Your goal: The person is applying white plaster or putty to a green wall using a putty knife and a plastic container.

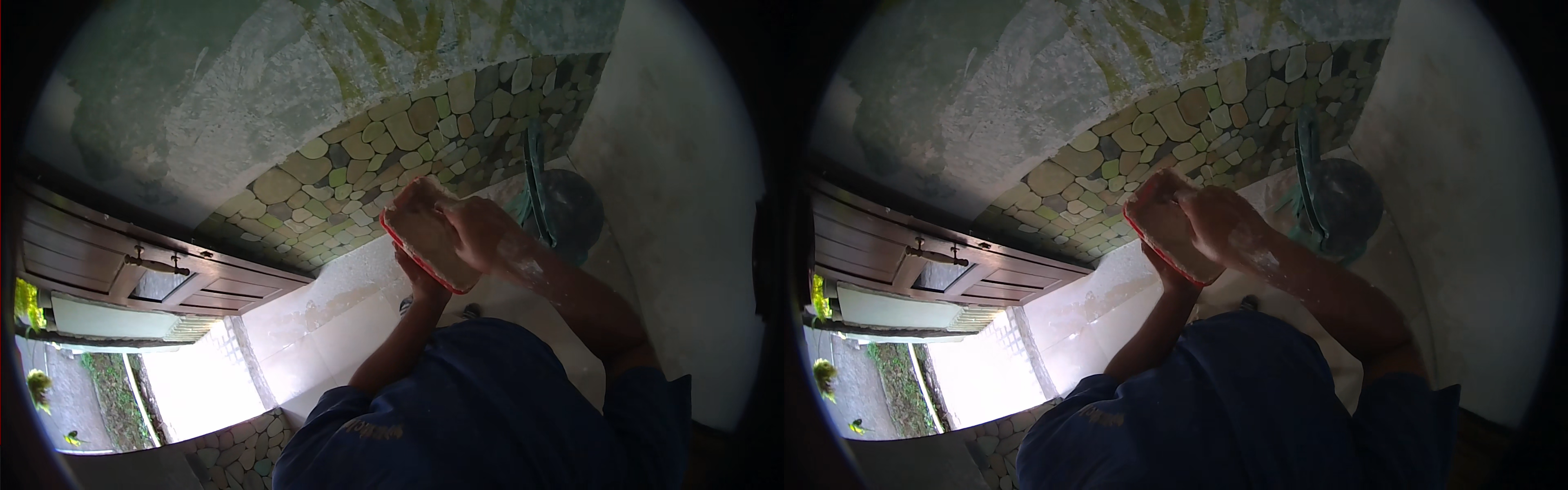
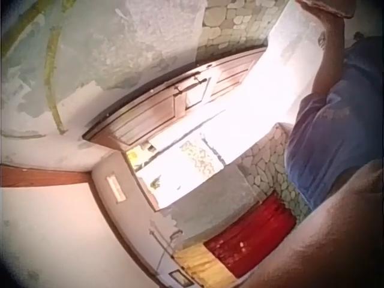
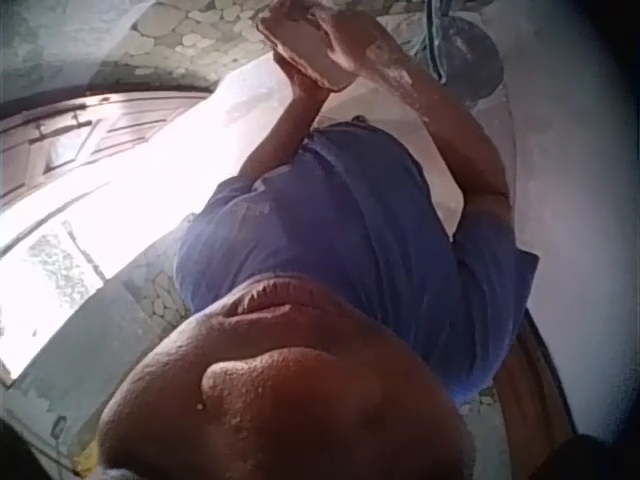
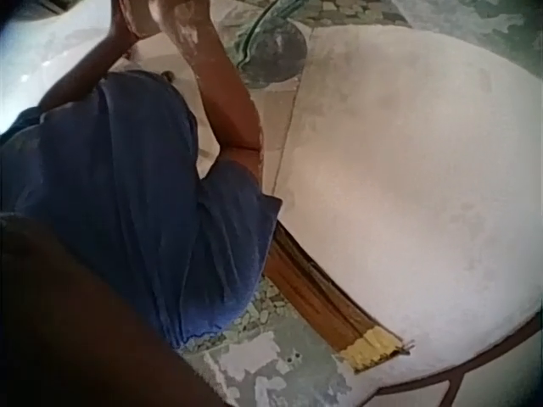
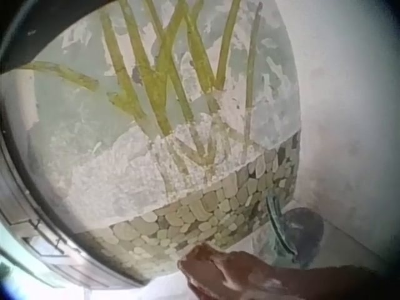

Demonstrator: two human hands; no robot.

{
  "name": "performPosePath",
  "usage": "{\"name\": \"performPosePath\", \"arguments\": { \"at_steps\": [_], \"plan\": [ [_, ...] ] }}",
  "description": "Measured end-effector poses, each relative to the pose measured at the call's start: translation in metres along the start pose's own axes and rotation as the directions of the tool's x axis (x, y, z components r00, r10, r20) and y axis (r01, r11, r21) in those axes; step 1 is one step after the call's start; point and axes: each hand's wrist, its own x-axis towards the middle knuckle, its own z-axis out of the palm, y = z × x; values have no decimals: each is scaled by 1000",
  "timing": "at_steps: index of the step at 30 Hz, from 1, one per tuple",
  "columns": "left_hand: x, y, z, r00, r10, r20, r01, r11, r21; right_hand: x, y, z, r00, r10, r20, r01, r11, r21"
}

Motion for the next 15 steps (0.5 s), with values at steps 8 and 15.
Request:
{"name": "performPosePath", "arguments": {
  "at_steps": [8,15],
  "plan": [
    [21,17,13,994,90,-57,-71,958,276,-2,-26,-27,976,128,-177,-116,991,73],
    [40,41,-18,999,41,18,-42,998,38,14,-47,-15,945,325,-30,-326,936,-134]
  ]
}}
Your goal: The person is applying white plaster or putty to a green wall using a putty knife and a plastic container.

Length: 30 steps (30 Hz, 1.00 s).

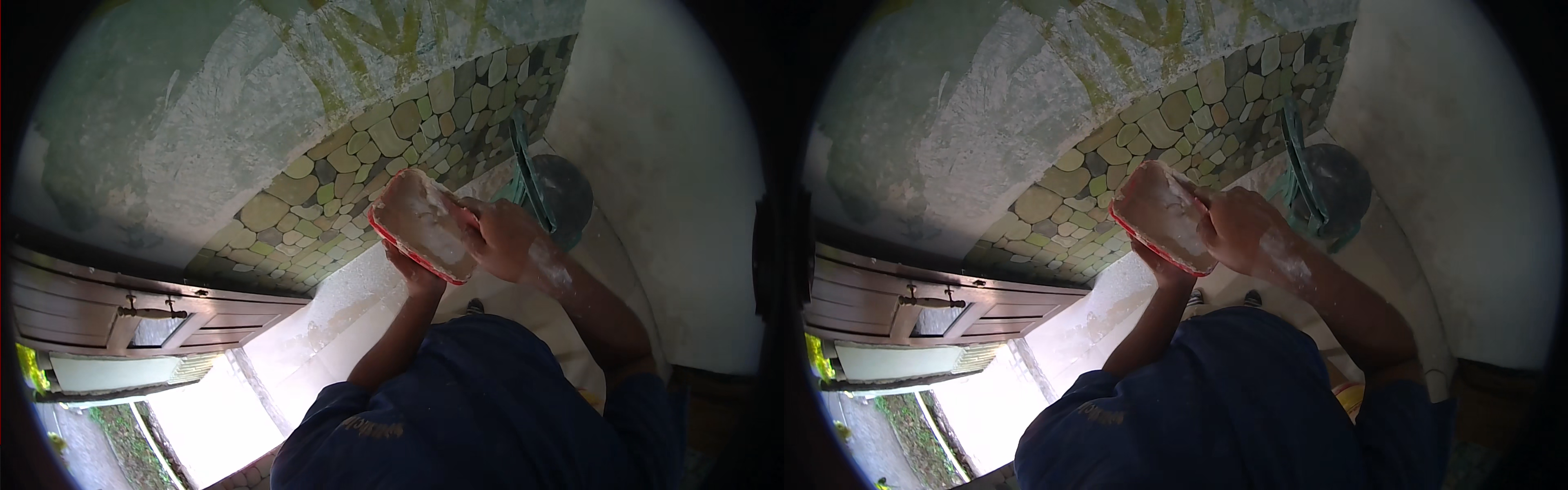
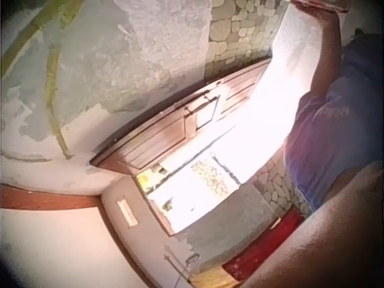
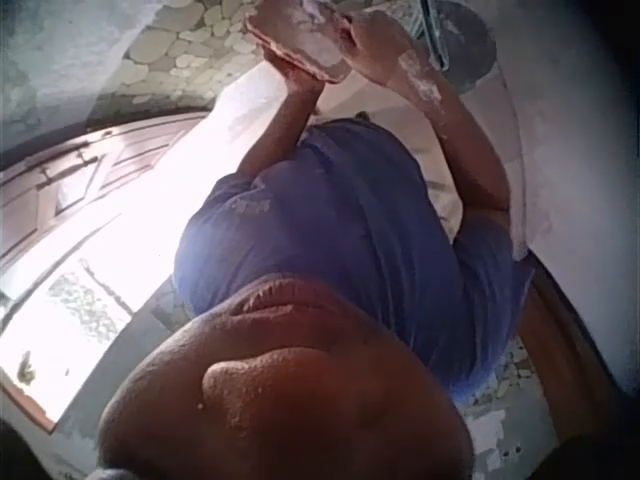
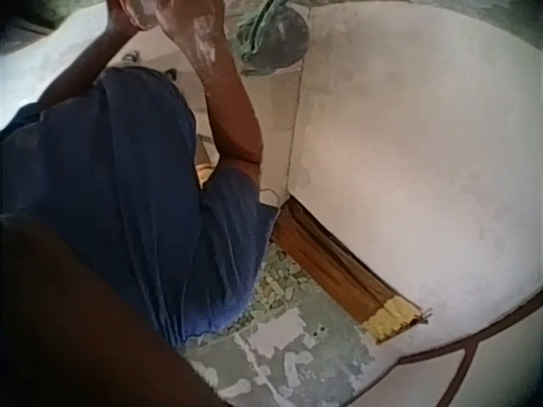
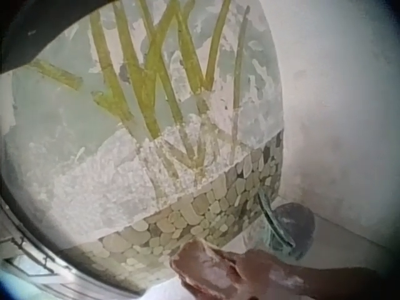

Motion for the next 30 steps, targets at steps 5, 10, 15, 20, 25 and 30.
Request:
{"name": "performPosePath", "arguments": {
  "at_steps": [5,10,15,20,25,30],
  "plan": [
    [12,17,5,1000,-23,-2,23,996,80,21,-8,27,997,70,37,-79,897,435],
    [28,36,-10,984,-153,90,154,988,4,29,-15,47,987,159,38,-150,791,593],
    [36,48,-16,950,-228,214,240,970,-28,28,-27,59,973,231,-14,-164,729,664],
    [47,51,-31,952,-271,142,265,962,58,23,-57,36,973,223,-57,-180,891,416],
    [51,63,-24,873,-460,163,482,866,-136,19,-70,28,952,288,-102,-237,906,351],
    [48,70,-28,909,-338,245,306,939,157,17,-80,24,951,264,-159,-202,923,328]
  ]
}}
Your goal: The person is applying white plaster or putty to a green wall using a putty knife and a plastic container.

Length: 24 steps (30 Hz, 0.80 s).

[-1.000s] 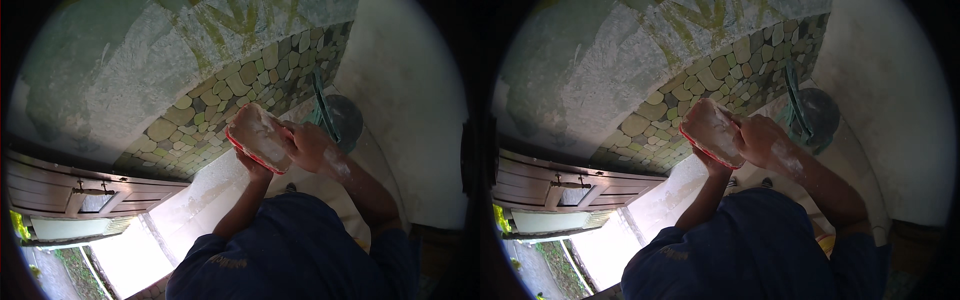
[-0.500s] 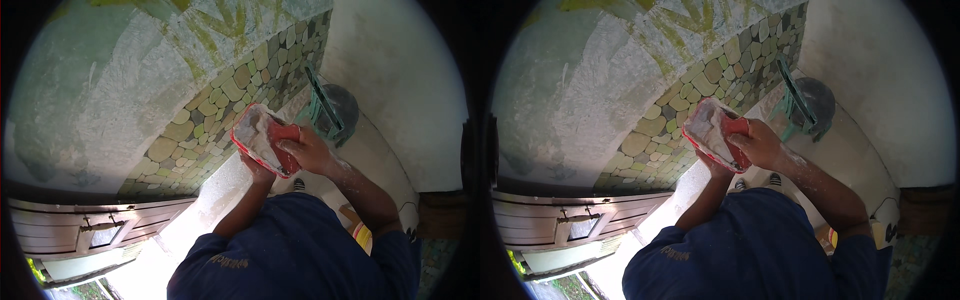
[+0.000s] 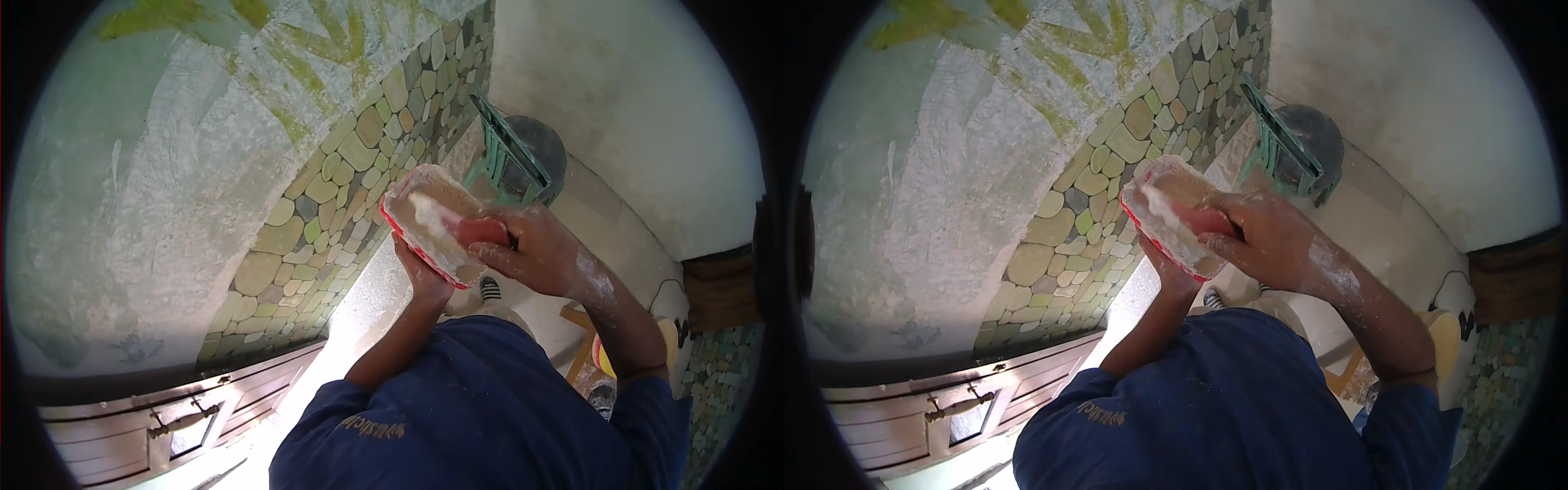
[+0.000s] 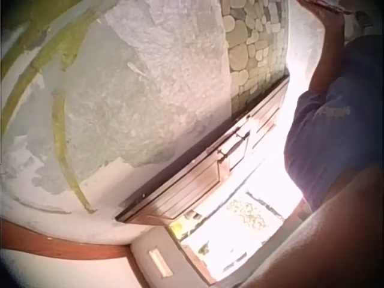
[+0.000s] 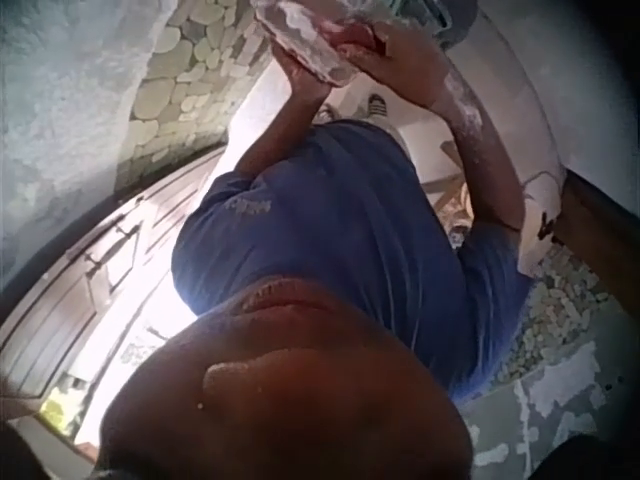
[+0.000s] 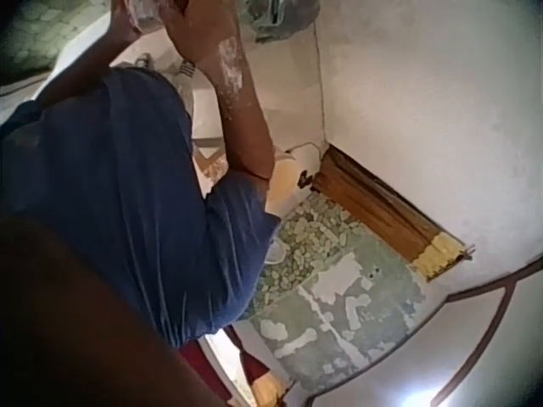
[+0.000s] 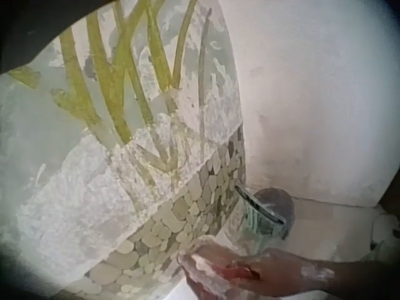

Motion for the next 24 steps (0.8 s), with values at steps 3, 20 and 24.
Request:
{"name": "performPosePath", "arguments": {
  "at_steps": [3,20,24],
  "plan": [
    [3,1,1,986,-165,-37,164,986,-42,1,4,9,979,-13,202,35,994,-108],
    [13,-45,44,948,-313,59,316,947,-58,-10,56,2,984,111,-140,-162,884,-438],
    [16,-70,64,931,-356,79,359,933,-28,-20,65,-27,970,204,-130,-224,961,-165]
  ]
}}
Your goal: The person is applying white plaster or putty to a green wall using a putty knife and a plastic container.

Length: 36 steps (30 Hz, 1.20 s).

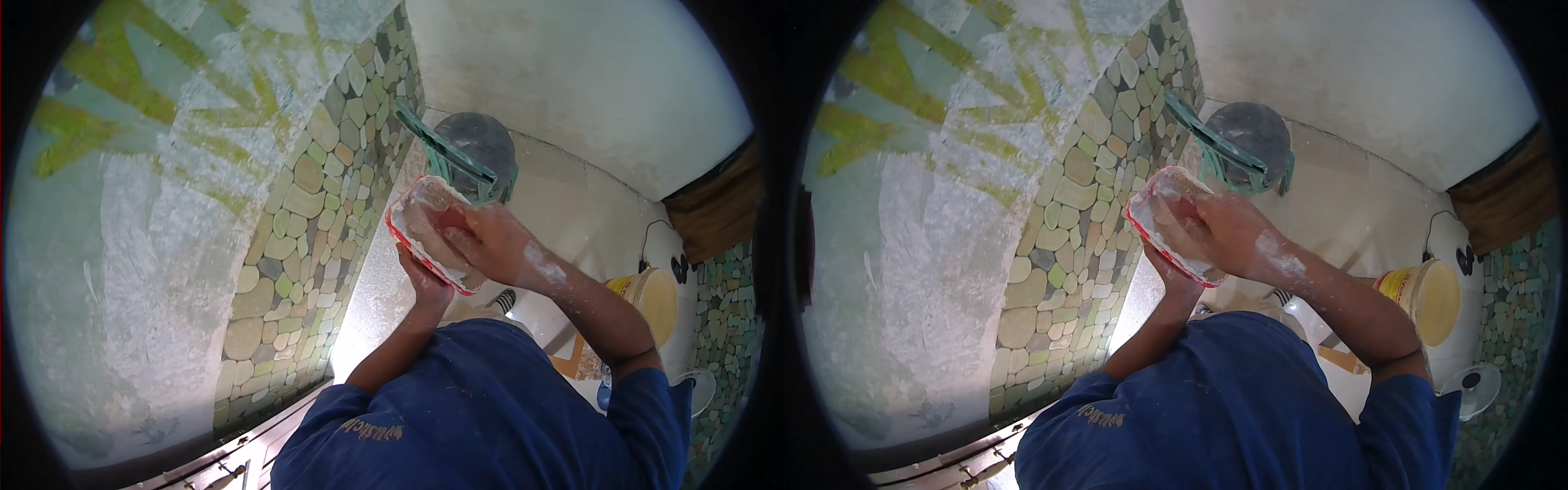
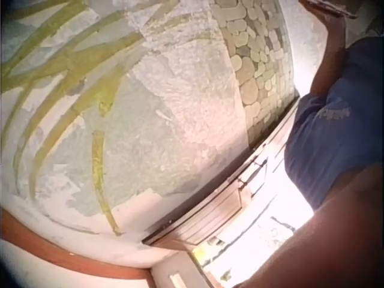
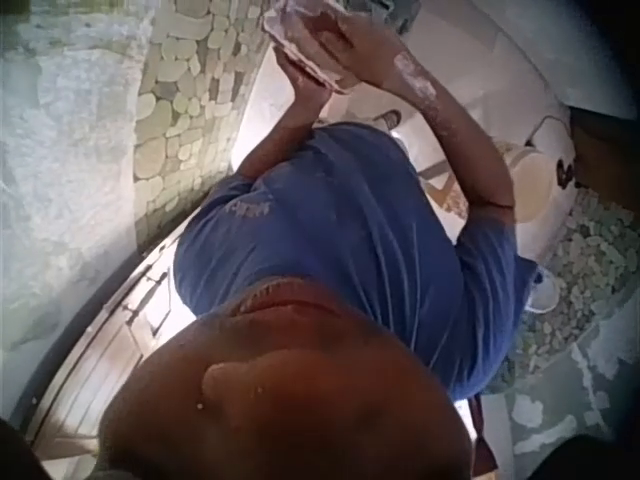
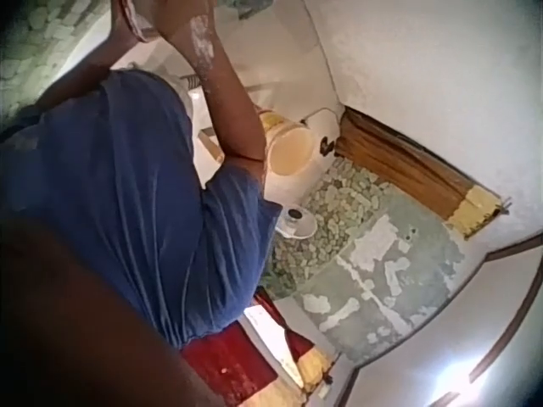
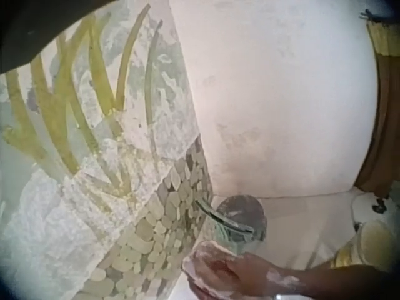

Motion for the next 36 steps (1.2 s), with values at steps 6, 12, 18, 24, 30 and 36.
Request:
{"name": "performPosePath", "arguments": {
  "at_steps": [6,12,18,24,30,36],
  "plan": [
    [22,-52,10,991,5,134,0,999,-34,-27,31,-49,999,8,45,-13,994,112],
    [39,-101,61,971,-89,221,121,983,-136,-49,77,-97,997,47,-53,-51,996,-69],
    [55,-162,74,922,-191,337,311,883,-352,-86,105,-137,994,67,-90,-59,994,96],
    [55,-213,109,942,-254,219,296,936,-188,-110,150,-158,971,212,-106,-209,977,47],
    [57,-252,119,875,-251,413,396,864,-313,-131,184,-155,958,125,-257,-105,990,89],
    [61,-269,159,902,-386,194,416,898,-144,-141,212,-178,912,277,-304,-301,953,-34]
  ]
}}
